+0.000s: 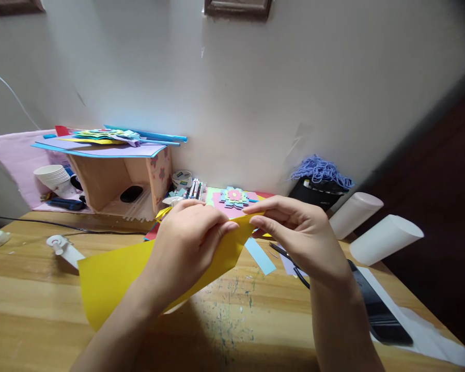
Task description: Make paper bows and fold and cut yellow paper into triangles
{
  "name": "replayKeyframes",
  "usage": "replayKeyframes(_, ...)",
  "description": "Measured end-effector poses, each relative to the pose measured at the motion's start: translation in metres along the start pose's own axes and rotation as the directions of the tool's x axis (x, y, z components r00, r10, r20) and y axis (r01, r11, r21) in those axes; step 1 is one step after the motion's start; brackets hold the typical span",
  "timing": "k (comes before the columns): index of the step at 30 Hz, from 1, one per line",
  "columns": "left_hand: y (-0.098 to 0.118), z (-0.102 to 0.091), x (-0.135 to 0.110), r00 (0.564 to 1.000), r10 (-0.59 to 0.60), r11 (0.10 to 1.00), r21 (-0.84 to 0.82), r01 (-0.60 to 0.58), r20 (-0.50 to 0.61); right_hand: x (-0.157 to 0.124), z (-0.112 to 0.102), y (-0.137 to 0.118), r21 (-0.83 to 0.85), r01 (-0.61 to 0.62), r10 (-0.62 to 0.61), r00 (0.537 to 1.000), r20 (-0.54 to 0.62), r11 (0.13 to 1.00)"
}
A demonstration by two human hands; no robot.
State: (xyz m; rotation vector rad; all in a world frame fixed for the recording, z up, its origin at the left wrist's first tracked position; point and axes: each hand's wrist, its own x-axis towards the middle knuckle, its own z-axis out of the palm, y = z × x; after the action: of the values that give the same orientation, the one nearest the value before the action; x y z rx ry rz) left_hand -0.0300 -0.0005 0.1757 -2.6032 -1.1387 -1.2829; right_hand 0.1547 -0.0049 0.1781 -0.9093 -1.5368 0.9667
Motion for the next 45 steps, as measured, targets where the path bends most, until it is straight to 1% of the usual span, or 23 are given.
replayKeyframes(3,0.002,0.0,0.0,1.0,-0.021,1.0,-0.013,0.022,0.021,0.0,0.0,-0.001,0.008,0.011,-0.011,1.0,0.001,1.0)
replayKeyframes(6,0.002,0.001,0.001,1.0,-0.021,1.0,-0.018,0.022,0.019,0.001,-0.002,-0.001,0.007,0.014,-0.015,1.0,0.009,1.0)
replayKeyframes(10,0.002,0.003,0.0,1.0,-0.014,1.0,-0.023,0.014,0.008,-0.001,-0.008,-0.002,-0.037,0.041,-0.041,0.999,0.001,0.998)
replayKeyframes(14,0.003,0.006,0.0,1.0,0.005,1.0,-0.021,-0.006,-0.028,-0.003,-0.007,-0.003,-0.079,0.074,-0.077,0.996,-0.039,0.994)
replayKeyframes(18,0.006,0.008,0.0,0.998,0.013,1.0,-0.008,-0.014,-0.066,-0.006,-0.002,-0.005,-0.096,0.119,-0.13,0.984,-0.123,0.988)
replayKeyframes(20,0.007,0.01,-0.001,0.997,0.008,1.0,0.004,-0.008,-0.075,-0.007,-0.001,-0.007,-0.086,0.125,-0.137,0.98,-0.145,0.988)
replayKeyframes(21,0.007,0.01,-0.001,0.997,0.006,1.0,0.008,-0.005,-0.078,-0.007,-0.001,-0.008,-0.074,0.111,-0.12,0.984,-0.13,0.991)
replayKeyframes(24,0.007,0.011,-0.003,0.997,0.003,1.0,0.008,-0.002,-0.079,-0.006,-0.003,-0.008,-0.052,0.036,-0.037,0.999,-0.016,0.998)
replayKeyframes(26,0.008,0.011,-0.004,0.998,-0.007,1.0,0.008,0.008,-0.062,-0.006,-0.005,-0.006,-0.043,0.014,-0.014,1.0,0.017,0.999)
replayKeyframes(30,0.01,0.012,-0.005,0.998,-0.058,0.998,-0.012,0.057,-0.008,-0.005,-0.005,-0.003,-0.029,0.037,-0.039,0.998,-0.056,0.999)
replayKeyframes(35,0.008,0.012,-0.003,0.993,-0.109,0.993,-0.041,0.111,0.051,-0.004,-0.002,-0.003,-0.14,0.103,-0.123,0.981,-0.148,0.985)
replayKeyframes(38,0.004,0.007,0.0,0.987,-0.129,0.991,-0.016,0.131,0.093,-0.002,-0.004,-0.003,-0.188,0.152,-0.197,0.949,-0.245,0.97)
replayKeyframes(41,-0.003,-0.001,0.001,0.982,-0.124,0.992,0.015,0.123,0.142,0.001,-0.01,0.0,-0.231,0.206,-0.279,0.895,-0.348,0.951)
replayKeyframes(43,-0.008,-0.006,0.0,0.98,-0.113,0.993,0.048,0.106,0.165,0.003,-0.016,0.002,-0.258,0.229,-0.318,0.864,-0.391,0.939)
replayKeyframes(45,-0.013,-0.008,0.0,0.982,-0.102,0.993,0.078,0.091,0.158,0.004,-0.02,0.003,-0.266,0.235,-0.33,0.853,-0.405,0.935)
